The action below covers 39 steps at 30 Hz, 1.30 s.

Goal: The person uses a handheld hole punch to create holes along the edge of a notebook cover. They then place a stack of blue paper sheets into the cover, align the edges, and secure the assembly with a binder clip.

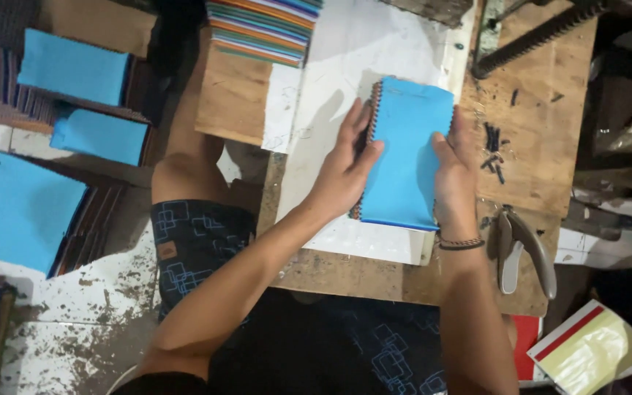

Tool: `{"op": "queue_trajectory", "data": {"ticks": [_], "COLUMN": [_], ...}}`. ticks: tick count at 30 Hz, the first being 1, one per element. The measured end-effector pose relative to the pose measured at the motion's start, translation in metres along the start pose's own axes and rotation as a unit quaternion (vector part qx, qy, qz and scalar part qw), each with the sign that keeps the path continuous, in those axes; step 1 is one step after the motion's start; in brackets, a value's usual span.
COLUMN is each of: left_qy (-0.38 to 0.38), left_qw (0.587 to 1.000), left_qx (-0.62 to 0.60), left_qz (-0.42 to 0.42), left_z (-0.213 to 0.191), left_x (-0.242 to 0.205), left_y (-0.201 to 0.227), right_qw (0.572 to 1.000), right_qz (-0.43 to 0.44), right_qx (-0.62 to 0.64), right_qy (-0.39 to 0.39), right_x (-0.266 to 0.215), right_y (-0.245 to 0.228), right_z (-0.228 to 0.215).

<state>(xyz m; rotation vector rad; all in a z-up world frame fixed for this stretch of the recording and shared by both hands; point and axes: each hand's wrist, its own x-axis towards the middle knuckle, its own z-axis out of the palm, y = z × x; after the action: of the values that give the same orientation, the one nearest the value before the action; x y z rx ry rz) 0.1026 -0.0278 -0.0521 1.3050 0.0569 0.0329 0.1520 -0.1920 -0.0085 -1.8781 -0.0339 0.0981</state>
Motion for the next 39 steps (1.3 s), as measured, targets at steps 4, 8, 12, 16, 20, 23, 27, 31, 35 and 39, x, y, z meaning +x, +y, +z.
{"op": "queue_trajectory", "data": {"ticks": [4,8,12,16,20,23,27,31,35,39], "left_qy": [-0.02,-0.023,-0.012,0.001,0.008,0.001,-0.004,-0.005,-0.048,-0.065], "left_qw": [1.0,0.998,0.997,0.997,0.998,0.998,0.997,0.98,0.95,0.956], "left_qx": [0.007,0.055,0.074,0.072,0.063,0.054,0.08,0.157,0.233,0.266], "left_qz": [-0.018,-0.007,-0.001,0.0,0.009,0.011,0.023,0.121,0.2,0.103], "left_z": [-0.005,-0.005,-0.001,-0.004,-0.007,-0.004,-0.007,-0.018,-0.035,-0.028], "left_x": [0.005,0.019,0.014,0.003,0.003,0.004,0.021,0.0,-0.047,-0.082], "left_y": [0.01,0.007,0.022,0.045,0.042,0.038,0.001,0.013,0.03,0.026], "right_qw": [0.999,0.994,0.999,0.993,0.99,0.982,0.973,0.987,0.949,0.944], "right_qz": [0.032,0.07,0.004,0.004,-0.026,-0.1,-0.135,-0.121,-0.233,-0.216], "right_qx": [0.006,-0.072,-0.045,-0.112,-0.136,-0.157,-0.187,-0.105,-0.214,-0.25], "right_qy": [0.007,0.051,0.028,0.017,0.009,0.006,0.024,0.003,0.003,0.018], "right_x": [-0.009,0.003,0.024,0.03,0.02,0.036,0.043,0.017,-0.031,-0.092], "right_y": [-0.032,-0.03,-0.006,0.007,-0.015,0.01,0.042,0.026,-0.013,-0.023], "right_z": [0.01,0.005,-0.002,-0.007,0.004,-0.004,-0.017,-0.022,-0.034,-0.034]}}
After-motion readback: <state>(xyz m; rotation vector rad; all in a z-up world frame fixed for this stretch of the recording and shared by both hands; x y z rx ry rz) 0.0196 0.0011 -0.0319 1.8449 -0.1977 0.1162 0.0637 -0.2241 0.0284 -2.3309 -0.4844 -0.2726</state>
